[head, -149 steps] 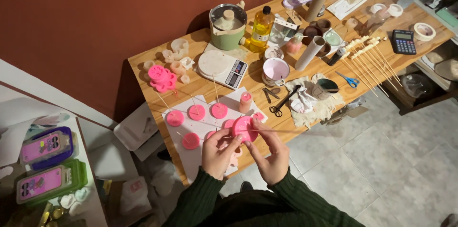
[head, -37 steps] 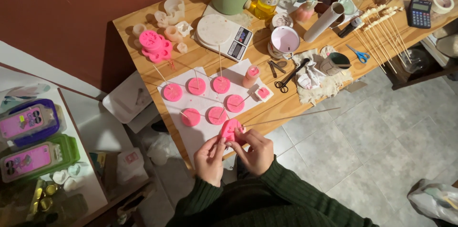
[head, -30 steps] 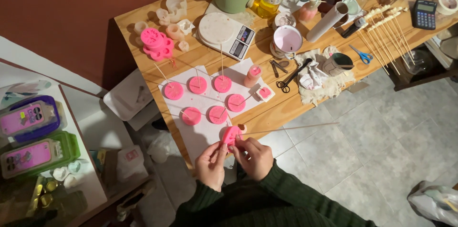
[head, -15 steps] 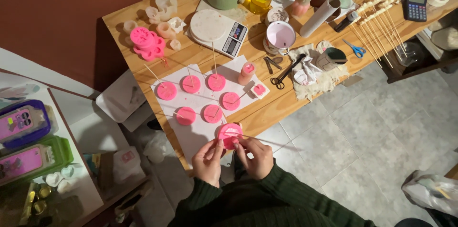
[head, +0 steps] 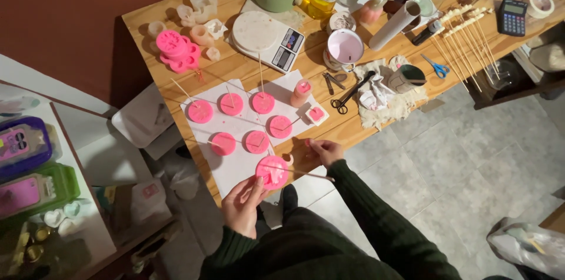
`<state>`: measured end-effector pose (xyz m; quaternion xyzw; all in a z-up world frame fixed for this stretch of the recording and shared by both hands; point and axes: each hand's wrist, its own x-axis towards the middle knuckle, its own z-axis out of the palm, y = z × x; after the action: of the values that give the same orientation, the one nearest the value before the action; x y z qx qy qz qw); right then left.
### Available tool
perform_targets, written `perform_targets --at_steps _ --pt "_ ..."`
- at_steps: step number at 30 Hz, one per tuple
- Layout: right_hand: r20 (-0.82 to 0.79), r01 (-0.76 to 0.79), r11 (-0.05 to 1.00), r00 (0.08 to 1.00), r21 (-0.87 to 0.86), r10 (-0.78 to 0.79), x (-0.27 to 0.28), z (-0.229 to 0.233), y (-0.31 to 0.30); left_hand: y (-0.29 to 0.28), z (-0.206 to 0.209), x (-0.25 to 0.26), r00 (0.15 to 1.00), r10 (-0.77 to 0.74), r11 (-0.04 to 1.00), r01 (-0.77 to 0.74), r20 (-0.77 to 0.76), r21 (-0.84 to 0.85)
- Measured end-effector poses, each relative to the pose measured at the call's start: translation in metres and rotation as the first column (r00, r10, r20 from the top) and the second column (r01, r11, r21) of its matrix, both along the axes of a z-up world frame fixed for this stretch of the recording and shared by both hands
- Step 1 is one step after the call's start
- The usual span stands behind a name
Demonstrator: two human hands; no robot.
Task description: Preparing silicone candle molds by inserting wicks and securing them with wooden sticks.
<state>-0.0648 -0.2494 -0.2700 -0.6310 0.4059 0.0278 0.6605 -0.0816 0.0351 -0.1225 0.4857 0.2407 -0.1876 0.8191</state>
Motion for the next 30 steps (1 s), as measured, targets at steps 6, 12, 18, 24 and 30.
perform_targets --at_steps 6,12,18,24,30 --pt "-0.109 -0.241 0.945 0.969 -0.223 0.221 0.018 -0.025 -0.021 0.003 -0.011 -0.009 0.999 -0.023 1.0 0.024 -0.04 0.014" --pt "-0.089 0.087 0.987 0.991 -0.137 -0.1 -0.021 -0.023 -0.06 0.004 -0.008 -0.008 0.999 -0.027 0.999 0.028 -0.037 0.04" --pt "-0.366 0.067 0.998 0.928 0.004 -0.061 -0.123 -0.025 -0.038 -0.002 -0.008 -0.005 0.995 -0.069 0.997 0.071 -0.068 0.031" --pt "-0.019 -0.029 0.934 0.999 0.356 0.038 -0.103 0.076 0.025 -0.011 0.008 -0.001 0.992 -0.101 0.995 0.103 -0.078 0.016" --pt "0.359 -0.215 0.821 0.933 0.529 0.013 -0.069 0.148 0.059 -0.017 0.031 -0.003 0.987 -0.155 0.988 0.154 -0.033 -0.022"
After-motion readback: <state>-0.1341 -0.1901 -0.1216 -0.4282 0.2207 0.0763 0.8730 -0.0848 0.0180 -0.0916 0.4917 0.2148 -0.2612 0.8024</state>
